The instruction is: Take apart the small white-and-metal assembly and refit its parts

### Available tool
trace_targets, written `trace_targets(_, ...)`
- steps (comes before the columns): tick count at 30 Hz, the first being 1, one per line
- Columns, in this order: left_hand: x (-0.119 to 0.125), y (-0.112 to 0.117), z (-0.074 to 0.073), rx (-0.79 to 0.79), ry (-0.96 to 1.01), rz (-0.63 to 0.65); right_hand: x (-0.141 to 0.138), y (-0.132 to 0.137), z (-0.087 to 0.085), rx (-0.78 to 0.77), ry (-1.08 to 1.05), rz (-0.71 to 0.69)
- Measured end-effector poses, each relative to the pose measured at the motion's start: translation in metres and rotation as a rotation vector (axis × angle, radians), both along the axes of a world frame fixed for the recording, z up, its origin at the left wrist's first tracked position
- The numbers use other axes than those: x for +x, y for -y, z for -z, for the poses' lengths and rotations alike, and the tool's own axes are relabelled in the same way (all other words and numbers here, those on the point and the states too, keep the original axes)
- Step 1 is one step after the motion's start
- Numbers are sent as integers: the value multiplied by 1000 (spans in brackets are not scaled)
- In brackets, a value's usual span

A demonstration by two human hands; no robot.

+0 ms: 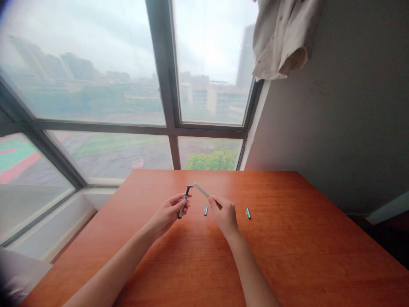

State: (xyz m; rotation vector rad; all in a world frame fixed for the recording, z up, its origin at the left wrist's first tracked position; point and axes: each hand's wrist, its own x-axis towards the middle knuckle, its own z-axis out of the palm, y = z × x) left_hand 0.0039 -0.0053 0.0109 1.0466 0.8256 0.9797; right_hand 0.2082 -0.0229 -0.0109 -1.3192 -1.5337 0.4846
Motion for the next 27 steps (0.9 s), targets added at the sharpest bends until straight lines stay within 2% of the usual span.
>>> trace_targets(7,1,0,3,39,-51,3,-4,2,-1,15,-32,-70)
trace_targets(15,-2,-2,5,47,2,-11,-1,0,1,-4,-3,-32)
trace_targets(20,-1,-2,5,45,-3,-4,-4,3,-2,-3,-64,-71)
trace_targets(27,2,0,6,15,21,20,-5,3,-2,16,-20,-87)
